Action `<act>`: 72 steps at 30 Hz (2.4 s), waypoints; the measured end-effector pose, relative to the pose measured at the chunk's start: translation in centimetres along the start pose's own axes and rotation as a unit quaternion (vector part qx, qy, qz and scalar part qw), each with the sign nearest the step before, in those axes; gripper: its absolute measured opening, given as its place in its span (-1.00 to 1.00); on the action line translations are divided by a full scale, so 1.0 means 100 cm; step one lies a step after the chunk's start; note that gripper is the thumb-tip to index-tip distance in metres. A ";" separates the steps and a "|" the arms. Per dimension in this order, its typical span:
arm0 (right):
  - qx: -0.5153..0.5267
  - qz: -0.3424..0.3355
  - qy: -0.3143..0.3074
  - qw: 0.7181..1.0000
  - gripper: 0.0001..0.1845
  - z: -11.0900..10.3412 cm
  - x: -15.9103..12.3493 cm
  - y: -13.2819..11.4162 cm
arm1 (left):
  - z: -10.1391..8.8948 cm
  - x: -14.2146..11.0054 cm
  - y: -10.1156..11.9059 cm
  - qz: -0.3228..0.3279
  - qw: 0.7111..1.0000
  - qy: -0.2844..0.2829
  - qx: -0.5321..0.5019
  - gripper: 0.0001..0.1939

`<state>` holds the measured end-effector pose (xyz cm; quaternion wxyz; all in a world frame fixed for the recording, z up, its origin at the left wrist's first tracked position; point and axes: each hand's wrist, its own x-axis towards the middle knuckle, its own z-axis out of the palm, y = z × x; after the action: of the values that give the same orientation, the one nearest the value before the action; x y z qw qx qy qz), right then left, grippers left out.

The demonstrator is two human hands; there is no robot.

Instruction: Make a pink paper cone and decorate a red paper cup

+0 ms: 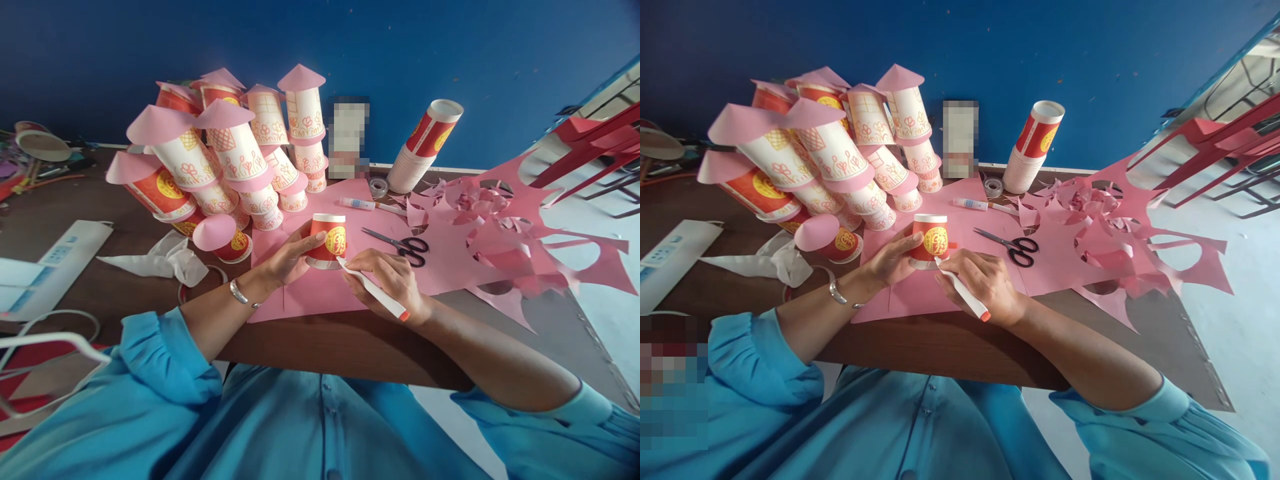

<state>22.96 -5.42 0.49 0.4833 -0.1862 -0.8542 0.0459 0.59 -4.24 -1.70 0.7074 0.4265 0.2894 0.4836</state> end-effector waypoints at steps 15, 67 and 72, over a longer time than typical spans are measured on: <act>-0.005 0.012 0.017 1.000 -0.81 0.001 0.003 -0.002 | 0.004 -0.002 0.006 -0.003 1.000 0.009 -0.007 -0.41; 0.043 -0.016 -0.005 0.999 -0.86 -0.002 0.002 -0.004 | -0.001 0.000 -0.001 -0.014 0.999 0.008 -0.037 -0.53; 0.035 -0.004 -0.008 0.999 -0.87 -0.003 0.002 -0.003 | 0.001 0.000 0.000 -0.008 0.999 0.015 -0.044 -0.53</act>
<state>23.06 -5.63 0.85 0.4825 -0.1653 -0.8569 0.0750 0.63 -4.25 -1.67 0.7249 0.3851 0.2818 0.4968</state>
